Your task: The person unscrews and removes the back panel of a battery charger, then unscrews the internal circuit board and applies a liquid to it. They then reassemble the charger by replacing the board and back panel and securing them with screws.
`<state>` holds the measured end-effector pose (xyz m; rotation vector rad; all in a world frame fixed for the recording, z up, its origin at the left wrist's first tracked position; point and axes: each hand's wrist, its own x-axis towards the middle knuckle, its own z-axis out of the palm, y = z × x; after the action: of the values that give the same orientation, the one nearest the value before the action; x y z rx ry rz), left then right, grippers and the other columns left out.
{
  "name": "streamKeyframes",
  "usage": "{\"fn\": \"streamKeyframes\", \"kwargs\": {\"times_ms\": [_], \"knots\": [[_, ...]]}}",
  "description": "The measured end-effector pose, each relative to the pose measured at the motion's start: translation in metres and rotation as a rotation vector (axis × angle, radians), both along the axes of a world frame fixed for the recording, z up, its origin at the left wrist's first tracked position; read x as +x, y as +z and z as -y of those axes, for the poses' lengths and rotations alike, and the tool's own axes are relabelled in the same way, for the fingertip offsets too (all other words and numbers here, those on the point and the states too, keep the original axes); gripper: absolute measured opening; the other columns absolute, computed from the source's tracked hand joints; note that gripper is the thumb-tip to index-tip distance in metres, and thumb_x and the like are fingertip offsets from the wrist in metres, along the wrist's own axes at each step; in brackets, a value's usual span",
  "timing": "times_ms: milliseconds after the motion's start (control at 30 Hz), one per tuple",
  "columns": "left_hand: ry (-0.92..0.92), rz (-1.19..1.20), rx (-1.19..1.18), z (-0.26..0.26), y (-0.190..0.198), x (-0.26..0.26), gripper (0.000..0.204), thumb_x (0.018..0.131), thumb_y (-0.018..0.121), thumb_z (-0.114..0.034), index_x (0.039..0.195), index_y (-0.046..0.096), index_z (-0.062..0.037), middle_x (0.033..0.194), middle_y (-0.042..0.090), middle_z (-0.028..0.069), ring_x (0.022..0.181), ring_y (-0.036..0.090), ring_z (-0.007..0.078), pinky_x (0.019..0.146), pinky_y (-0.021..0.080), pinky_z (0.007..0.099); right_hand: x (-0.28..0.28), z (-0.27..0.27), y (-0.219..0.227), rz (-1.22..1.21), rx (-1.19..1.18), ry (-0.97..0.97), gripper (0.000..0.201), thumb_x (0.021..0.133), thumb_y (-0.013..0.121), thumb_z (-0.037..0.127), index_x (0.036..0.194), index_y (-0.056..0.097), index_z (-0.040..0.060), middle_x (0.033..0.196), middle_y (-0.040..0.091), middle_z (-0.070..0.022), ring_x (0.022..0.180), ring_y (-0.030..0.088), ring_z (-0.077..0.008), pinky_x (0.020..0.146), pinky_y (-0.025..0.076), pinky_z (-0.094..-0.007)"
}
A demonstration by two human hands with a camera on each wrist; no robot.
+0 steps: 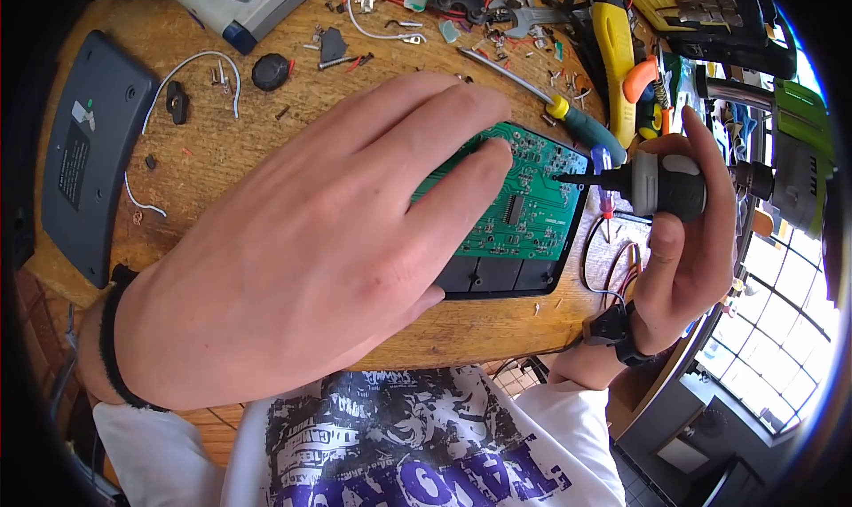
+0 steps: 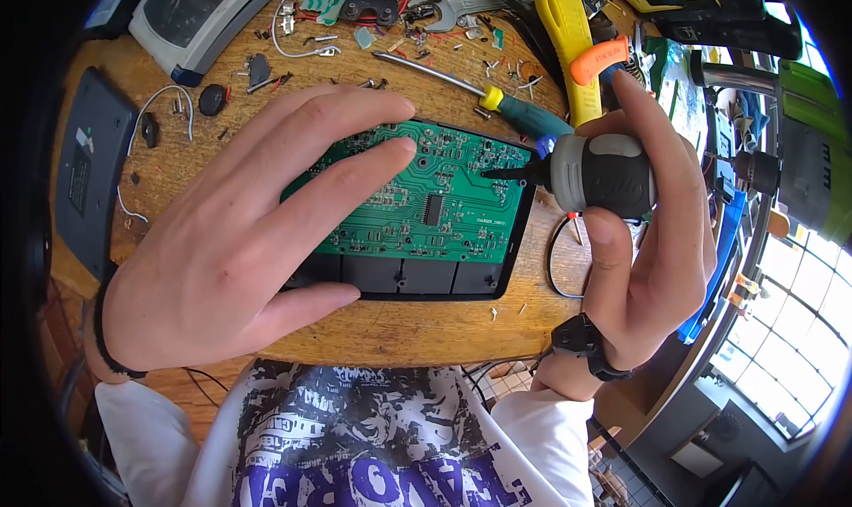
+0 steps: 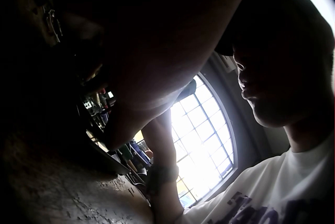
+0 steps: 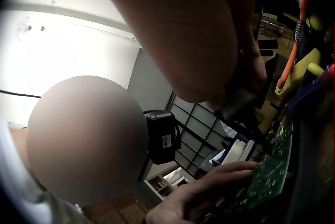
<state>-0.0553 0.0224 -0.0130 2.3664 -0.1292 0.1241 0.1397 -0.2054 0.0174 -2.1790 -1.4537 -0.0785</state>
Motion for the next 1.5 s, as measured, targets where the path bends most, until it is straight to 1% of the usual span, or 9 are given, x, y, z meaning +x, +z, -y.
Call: {"fn": "streamKeyframes", "kwargs": {"times_ms": [300, 433, 767, 833, 967, 1067, 1200, 1400, 1500], "knots": [[-0.031, -0.072, 0.120, -0.003, -0.002, 0.000, 0.097, 0.061, 0.096, -0.009, 0.149, 0.054, -0.0027, 0.158, 0.048, 0.0187, 0.142, 0.052, 0.0465, 0.116, 0.049, 0.0543, -0.007, -0.007, 0.010, 0.080, -0.067, 0.214, 0.056, 0.112, 0.053, 0.022, 0.156, 0.048, -0.0125, 0.136, 0.067, -0.0302, 0.124, 0.066, -0.0349, 0.108, 0.051, -0.0470], [0.058, 0.220, 0.179, 0.003, -0.057, -0.002, 0.098, 0.061, 0.096, -0.009, 0.149, 0.054, -0.0040, 0.159, 0.047, 0.0175, 0.143, 0.051, 0.0468, 0.117, 0.048, 0.0546, -0.010, -0.010, 0.014, 0.139, -0.086, 0.247, 0.055, 0.112, 0.055, 0.024, 0.153, 0.052, -0.0118, 0.131, 0.069, -0.0292, 0.119, 0.068, -0.0353, 0.104, 0.053, -0.0469], [-0.022, 0.048, 0.298, -0.004, -0.024, -0.006, 0.095, 0.065, 0.096, -0.009, 0.149, 0.053, -0.0014, 0.158, 0.047, 0.0193, 0.144, 0.050, 0.0466, 0.118, 0.047, 0.0549, -0.009, -0.002, 0.020, 0.134, -0.116, -0.008, 0.071, 0.098, 0.079, 0.047, 0.137, 0.066, -0.0105, 0.120, 0.073, -0.0213, 0.111, 0.071, -0.0280, 0.100, 0.052, -0.0403], [-0.031, 0.010, -0.038, -0.002, -0.005, -0.003, 0.092, 0.068, 0.096, -0.010, 0.148, 0.052, 0.0004, 0.159, 0.045, 0.0204, 0.145, 0.050, 0.0470, 0.118, 0.047, 0.0556, -0.005, 0.002, 0.019, 0.058, -0.107, 0.004, 0.067, 0.094, 0.085, 0.039, 0.136, 0.066, -0.0096, 0.124, 0.073, -0.0200, 0.117, 0.070, -0.0277, 0.105, 0.051, -0.0405], [-0.042, 0.036, -0.028, -0.004, -0.006, -0.004, 0.088, 0.072, 0.095, -0.012, 0.148, 0.052, 0.0017, 0.158, 0.045, 0.0210, 0.145, 0.049, 0.0468, 0.119, 0.046, 0.0554, -0.006, -0.014, 0.017, -0.186, 0.086, -0.116, 0.047, 0.090, 0.083, 0.000, 0.133, 0.067, -0.0046, 0.130, 0.072, -0.0157, 0.123, 0.070, -0.0222, 0.110, 0.052, -0.0371], [-0.068, 0.051, -0.009, -0.006, -0.002, -0.002, 0.085, 0.076, 0.093, -0.016, 0.148, 0.052, 0.0028, 0.156, 0.045, 0.0224, 0.145, 0.048, 0.0467, 0.120, 0.045, 0.0551, 0.009, -0.046, 0.015, -0.261, 0.107, -0.110, 0.036, 0.087, 0.086, 0.002, 0.120, 0.071, 0.0006, 0.111, 0.077, -0.0075, 0.105, 0.075, -0.0142, 0.097, 0.059, -0.0306], [-0.077, 0.064, 0.008, -0.008, -0.003, -0.003, 0.082, 0.081, 0.091, -0.020, 0.149, 0.051, 0.0040, 0.155, 0.045, 0.0247, 0.145, 0.048, 0.0470, 0.121, 0.044, 0.0551, 0.032, -0.078, 0.008, -0.321, 0.184, -0.101, 0.031, 0.088, 0.086, 0.005, 0.112, 0.068, -0.0006, 0.110, 0.079, -0.0101, 0.098, 0.078, -0.0176, 0.087, 0.061, -0.0322], [-0.083, 0.083, -0.014, -0.008, -0.004, -0.003, 0.081, 0.083, 0.089, -0.020, 0.150, 0.050, 0.0043, 0.156, 0.044, 0.0258, 0.145, 0.048, 0.0478, 0.121, 0.043, 0.0546, 0.053, -0.128, -0.005, 0.217, 0.061, 0.108, 0.031, 0.084, 0.086, 0.013, 0.110, 0.070, 0.0045, 0.102, 0.075, -0.0174, 0.099, 0.070, -0.0412, 0.086, 0.057, -0.0489], [-0.092, 0.080, -0.018, -0.009, -0.003, -0.003, 0.081, 0.084, 0.089, -0.021, 0.150, 0.050, 0.0040, 0.156, 0.045, 0.0258, 0.145, 0.047, 0.0481, 0.121, 0.042, 0.0539, 0.054, -0.139, -0.017, 0.242, 0.022, 0.079, 0.032, 0.086, 0.086, 0.012, 0.115, 0.073, 0.0064, 0.108, 0.074, -0.0139, 0.107, 0.069, -0.0373, 0.093, 0.055, -0.0457]]}}
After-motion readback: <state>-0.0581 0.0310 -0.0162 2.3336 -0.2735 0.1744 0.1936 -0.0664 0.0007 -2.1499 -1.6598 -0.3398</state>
